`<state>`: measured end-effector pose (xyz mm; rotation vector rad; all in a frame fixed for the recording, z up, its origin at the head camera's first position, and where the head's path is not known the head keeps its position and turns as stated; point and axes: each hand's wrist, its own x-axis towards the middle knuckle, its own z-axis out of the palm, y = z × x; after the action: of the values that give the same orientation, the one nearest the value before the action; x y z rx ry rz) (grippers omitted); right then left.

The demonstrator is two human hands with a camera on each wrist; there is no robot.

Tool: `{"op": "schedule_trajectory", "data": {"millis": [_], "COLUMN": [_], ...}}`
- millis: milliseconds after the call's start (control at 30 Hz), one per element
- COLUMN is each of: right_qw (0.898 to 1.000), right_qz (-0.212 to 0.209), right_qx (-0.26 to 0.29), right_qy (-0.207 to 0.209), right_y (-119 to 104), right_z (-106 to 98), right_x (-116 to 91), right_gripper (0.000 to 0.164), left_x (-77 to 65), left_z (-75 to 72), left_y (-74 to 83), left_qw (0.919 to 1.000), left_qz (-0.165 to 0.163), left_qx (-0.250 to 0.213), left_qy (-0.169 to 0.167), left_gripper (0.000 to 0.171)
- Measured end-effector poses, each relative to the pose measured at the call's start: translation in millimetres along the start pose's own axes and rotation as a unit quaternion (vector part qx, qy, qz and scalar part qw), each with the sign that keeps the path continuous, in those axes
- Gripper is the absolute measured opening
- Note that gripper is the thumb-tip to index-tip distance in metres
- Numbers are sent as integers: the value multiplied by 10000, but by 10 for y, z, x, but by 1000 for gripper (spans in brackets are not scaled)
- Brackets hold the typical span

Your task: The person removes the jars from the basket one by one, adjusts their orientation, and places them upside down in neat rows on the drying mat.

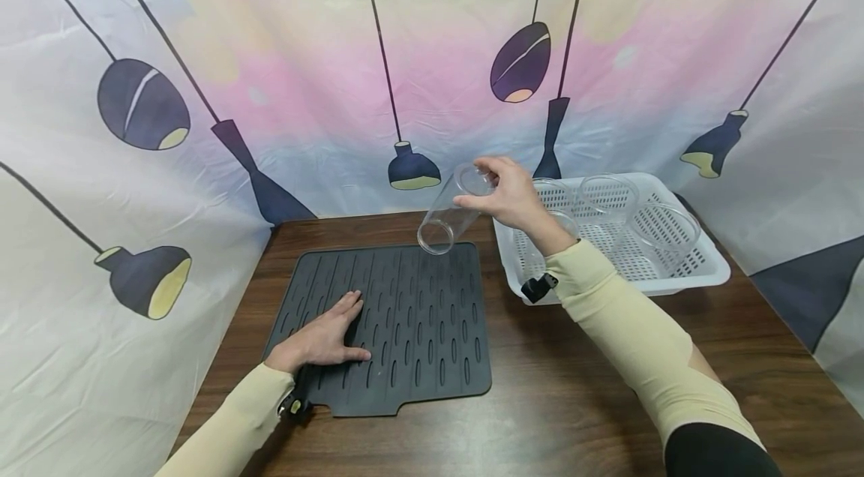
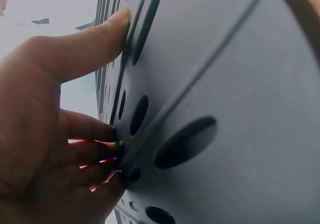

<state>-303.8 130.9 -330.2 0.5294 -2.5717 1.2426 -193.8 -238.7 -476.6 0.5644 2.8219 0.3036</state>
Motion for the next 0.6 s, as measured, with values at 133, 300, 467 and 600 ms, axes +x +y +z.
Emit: {"op": "schedule_trajectory", "data": {"millis": [133,300,467,600], "right_qw": [10000,9998,9994,9991], "right_qz": [4,-129,-190,-165], "right_qx": [-31,-106,-229,-297], "right_qy": [-54,-111,-174,-238], "right_y": [-17,-27,-46,-59], "right_z": [38,82,112,145], "right_x": [9,28,47,58], "right_gripper": [72,72,73,75], "left_x": [-7,-1,11,9], "left_z": [-5,-3,-5,-7], "left_y": [9,6,-1,1], "left_qw": [10000,10000,10000,10000], "left_qz": [-2,13,11,9], "left_qx": [-11,-17,-18,-22], "left_qy": [0,-15,-24,-29], "left_gripper": [103,103,103,104]}}
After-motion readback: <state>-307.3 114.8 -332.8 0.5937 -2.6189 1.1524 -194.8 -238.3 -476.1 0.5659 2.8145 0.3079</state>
